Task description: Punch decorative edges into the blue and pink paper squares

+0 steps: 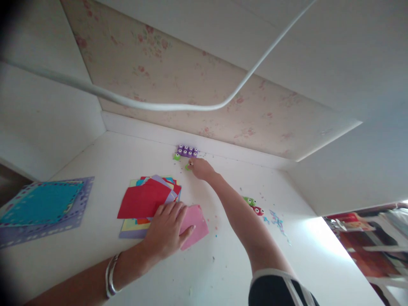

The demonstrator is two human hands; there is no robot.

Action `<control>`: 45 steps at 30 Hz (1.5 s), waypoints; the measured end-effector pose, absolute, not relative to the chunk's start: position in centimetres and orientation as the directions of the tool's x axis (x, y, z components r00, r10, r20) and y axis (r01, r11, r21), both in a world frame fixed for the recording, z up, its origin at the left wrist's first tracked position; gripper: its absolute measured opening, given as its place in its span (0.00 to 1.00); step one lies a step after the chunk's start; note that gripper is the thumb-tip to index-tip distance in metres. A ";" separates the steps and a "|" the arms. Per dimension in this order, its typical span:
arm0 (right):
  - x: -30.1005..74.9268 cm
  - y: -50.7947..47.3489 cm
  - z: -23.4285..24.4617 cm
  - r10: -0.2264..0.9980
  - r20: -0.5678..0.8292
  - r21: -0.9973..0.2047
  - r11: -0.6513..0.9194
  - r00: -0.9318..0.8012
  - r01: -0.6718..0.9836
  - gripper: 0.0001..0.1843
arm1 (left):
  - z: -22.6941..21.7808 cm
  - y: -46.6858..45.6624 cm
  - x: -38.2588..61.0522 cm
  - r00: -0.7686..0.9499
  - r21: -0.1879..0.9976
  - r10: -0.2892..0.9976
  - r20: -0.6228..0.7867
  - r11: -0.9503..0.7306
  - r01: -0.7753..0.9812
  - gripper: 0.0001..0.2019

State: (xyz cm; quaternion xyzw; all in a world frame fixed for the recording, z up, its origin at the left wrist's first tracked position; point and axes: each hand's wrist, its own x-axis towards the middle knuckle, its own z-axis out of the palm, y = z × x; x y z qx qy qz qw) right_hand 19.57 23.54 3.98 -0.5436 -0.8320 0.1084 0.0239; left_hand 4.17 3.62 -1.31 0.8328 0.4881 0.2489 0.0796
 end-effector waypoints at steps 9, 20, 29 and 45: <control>25.8 7.8 1.8 0.991 -0.127 -0.985 -0.121 -0.045 0.122 0.17 | -0.7 3.9 4.1 0.435 0.448 0.844 0.315 -0.536 0.715 0.16; 27.4 2.4 -1.5 0.991 -0.044 -0.999 -0.047 0.126 0.023 0.16 | -0.7 4.9 4.3 0.288 0.893 0.953 0.094 -0.209 0.398 0.21; 27.2 2.5 -1.7 0.993 -0.071 -0.989 -0.082 0.094 0.120 0.16 | -0.3 5.4 4.2 0.333 0.935 0.943 -0.005 -0.114 0.336 0.22; 27.0 2.7 -1.5 0.998 0.034 -0.988 0.025 0.056 0.150 0.10 | -0.4 5.4 4.3 0.318 0.857 0.947 0.047 -0.202 0.474 0.21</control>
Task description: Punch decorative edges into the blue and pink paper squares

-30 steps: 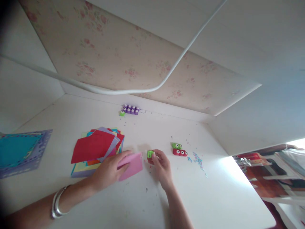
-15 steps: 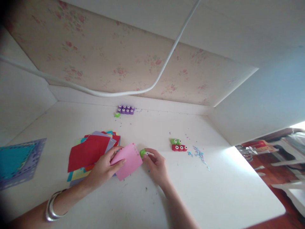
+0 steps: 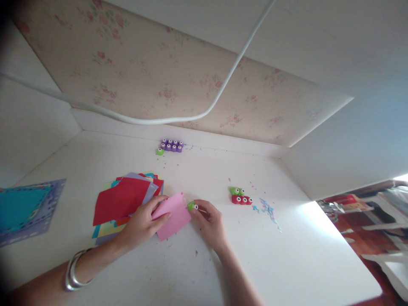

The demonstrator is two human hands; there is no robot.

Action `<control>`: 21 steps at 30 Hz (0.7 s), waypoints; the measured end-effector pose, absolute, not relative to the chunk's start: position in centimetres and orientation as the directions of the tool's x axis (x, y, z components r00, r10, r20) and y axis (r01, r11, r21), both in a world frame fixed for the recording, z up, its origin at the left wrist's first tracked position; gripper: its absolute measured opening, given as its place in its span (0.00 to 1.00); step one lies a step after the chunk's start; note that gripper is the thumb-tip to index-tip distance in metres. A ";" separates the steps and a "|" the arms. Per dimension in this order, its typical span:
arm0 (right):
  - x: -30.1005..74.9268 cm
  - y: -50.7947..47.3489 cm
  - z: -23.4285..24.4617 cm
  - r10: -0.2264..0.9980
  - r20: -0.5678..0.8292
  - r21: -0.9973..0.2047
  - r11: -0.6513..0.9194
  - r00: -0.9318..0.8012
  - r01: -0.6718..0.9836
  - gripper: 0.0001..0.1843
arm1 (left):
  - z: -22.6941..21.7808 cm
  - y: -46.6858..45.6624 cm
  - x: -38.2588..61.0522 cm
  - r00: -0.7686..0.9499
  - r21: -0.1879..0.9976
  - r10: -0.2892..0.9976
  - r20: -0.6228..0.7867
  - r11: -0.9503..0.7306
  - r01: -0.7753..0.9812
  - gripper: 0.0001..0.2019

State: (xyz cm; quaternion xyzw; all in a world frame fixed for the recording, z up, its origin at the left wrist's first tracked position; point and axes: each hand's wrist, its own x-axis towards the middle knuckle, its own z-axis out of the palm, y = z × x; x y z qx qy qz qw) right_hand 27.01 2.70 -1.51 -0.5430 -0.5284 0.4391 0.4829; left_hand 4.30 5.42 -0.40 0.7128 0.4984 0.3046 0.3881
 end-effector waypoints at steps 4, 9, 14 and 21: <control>26.9 2.7 -1.4 0.994 0.104 -0.971 0.096 0.027 0.221 0.10 | -0.3 5.4 4.3 0.323 0.859 0.946 0.024 -0.185 0.478 0.20; 26.8 2.3 -0.9 0.977 0.210 -0.901 0.206 -0.033 0.382 0.09 | -0.3 5.3 4.4 0.326 0.851 0.945 0.036 -0.200 0.486 0.19; 26.8 1.7 -0.5 0.983 0.171 -0.835 0.184 -0.073 0.519 0.09 | -0.9 4.8 4.7 0.379 0.803 0.919 0.111 -0.307 0.510 0.17; 26.8 1.5 0.4 0.993 0.090 -0.803 0.115 -0.072 0.585 0.09 | -1.5 4.6 4.8 0.399 0.782 0.905 0.147 -0.353 0.513 0.18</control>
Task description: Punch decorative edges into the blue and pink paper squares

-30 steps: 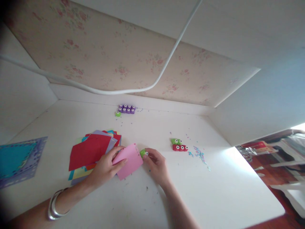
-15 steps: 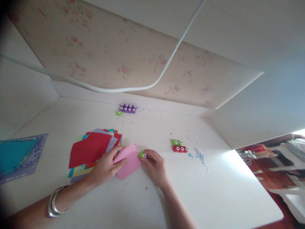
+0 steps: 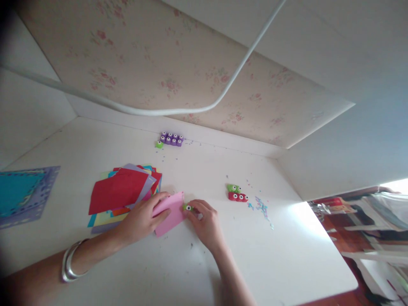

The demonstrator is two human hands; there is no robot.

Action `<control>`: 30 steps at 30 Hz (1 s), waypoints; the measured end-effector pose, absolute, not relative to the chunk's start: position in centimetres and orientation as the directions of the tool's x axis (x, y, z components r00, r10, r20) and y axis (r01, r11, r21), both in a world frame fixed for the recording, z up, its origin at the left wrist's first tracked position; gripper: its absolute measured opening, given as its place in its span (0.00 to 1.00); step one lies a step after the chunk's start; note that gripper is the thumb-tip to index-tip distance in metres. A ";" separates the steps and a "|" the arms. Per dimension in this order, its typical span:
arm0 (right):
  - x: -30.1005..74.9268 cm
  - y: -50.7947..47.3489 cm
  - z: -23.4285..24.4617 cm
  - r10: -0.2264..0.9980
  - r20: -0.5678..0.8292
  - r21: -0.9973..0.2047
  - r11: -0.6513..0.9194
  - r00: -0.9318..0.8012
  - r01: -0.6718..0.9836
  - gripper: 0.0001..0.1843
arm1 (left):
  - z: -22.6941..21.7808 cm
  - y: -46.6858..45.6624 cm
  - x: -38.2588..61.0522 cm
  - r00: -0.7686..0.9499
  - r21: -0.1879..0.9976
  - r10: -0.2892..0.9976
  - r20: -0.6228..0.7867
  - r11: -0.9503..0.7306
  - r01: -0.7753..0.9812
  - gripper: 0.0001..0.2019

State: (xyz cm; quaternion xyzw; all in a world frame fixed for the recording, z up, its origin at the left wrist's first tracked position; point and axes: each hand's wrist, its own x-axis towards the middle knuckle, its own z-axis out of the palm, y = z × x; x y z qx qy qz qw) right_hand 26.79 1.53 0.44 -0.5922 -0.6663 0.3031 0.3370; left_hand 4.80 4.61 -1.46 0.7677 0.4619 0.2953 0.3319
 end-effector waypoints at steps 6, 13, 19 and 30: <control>26.3 1.4 1.3 0.989 0.059 -0.789 0.130 -0.137 0.600 0.09 | -1.9 4.6 4.8 0.409 0.742 0.888 0.209 -0.417 0.526 0.19; 27.3 2.6 2.6 0.986 -0.040 -0.751 0.078 -0.164 0.655 0.12 | -0.5 3.6 4.7 0.473 0.434 0.720 0.508 -0.689 0.581 0.23; 27.8 4.5 4.8 0.939 -0.244 -0.681 0.013 -0.243 0.733 0.13 | -0.8 1.6 4.8 0.609 0.306 0.676 0.415 -0.734 0.606 0.15; 27.6 6.8 6.0 0.844 -0.426 -0.572 0.029 -0.327 0.820 0.09 | -1.8 1.1 4.9 0.635 0.440 0.708 0.308 -0.698 0.565 0.17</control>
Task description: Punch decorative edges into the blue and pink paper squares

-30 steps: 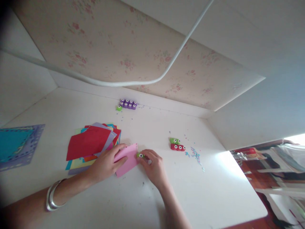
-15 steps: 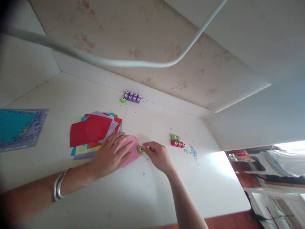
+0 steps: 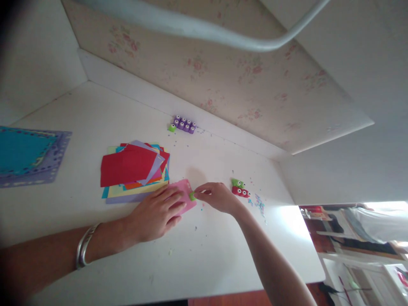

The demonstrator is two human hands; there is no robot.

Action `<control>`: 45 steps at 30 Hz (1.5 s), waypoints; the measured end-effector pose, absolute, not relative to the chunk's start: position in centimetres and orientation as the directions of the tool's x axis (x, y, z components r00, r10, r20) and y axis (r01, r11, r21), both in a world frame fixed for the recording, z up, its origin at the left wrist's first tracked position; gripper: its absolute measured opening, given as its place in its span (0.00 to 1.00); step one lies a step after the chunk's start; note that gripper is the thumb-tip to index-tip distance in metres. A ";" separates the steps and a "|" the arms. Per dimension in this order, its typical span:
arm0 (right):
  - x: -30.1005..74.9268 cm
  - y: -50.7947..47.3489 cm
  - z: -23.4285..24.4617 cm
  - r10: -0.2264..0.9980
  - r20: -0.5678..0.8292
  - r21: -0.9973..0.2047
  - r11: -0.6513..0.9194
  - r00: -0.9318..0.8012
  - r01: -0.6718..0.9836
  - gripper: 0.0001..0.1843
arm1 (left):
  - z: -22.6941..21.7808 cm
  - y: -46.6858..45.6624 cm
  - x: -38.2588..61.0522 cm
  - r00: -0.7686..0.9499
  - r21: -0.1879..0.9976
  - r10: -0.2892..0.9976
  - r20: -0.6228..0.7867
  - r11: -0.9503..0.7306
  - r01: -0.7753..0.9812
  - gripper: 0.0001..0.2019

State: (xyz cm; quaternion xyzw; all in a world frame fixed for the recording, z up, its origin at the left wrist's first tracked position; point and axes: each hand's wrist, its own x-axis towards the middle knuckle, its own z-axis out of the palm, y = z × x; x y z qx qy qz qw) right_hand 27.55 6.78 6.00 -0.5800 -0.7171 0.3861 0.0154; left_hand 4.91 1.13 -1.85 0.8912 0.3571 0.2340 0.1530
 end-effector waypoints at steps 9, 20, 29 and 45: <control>27.4 8.0 5.7 0.811 -0.490 -0.563 -0.014 -0.321 0.826 0.09 | -1.8 1.0 4.9 0.604 0.469 0.726 0.329 -0.681 0.563 0.16; 26.6 9.1 6.5 0.766 -0.575 -0.459 -0.012 -0.287 0.888 0.09 | -2.3 1.1 4.8 0.606 0.474 0.718 0.344 -0.689 0.548 0.17; 26.2 9.5 6.9 0.749 -0.591 -0.430 0.020 -0.298 0.902 0.09 | -2.3 1.1 4.9 0.599 0.481 0.720 0.350 -0.687 0.545 0.16; 25.2 10.2 6.0 0.789 -0.553 -0.345 0.076 -0.267 0.936 0.03 | -2.1 1.1 4.9 0.607 0.450 0.710 0.356 -0.700 0.554 0.16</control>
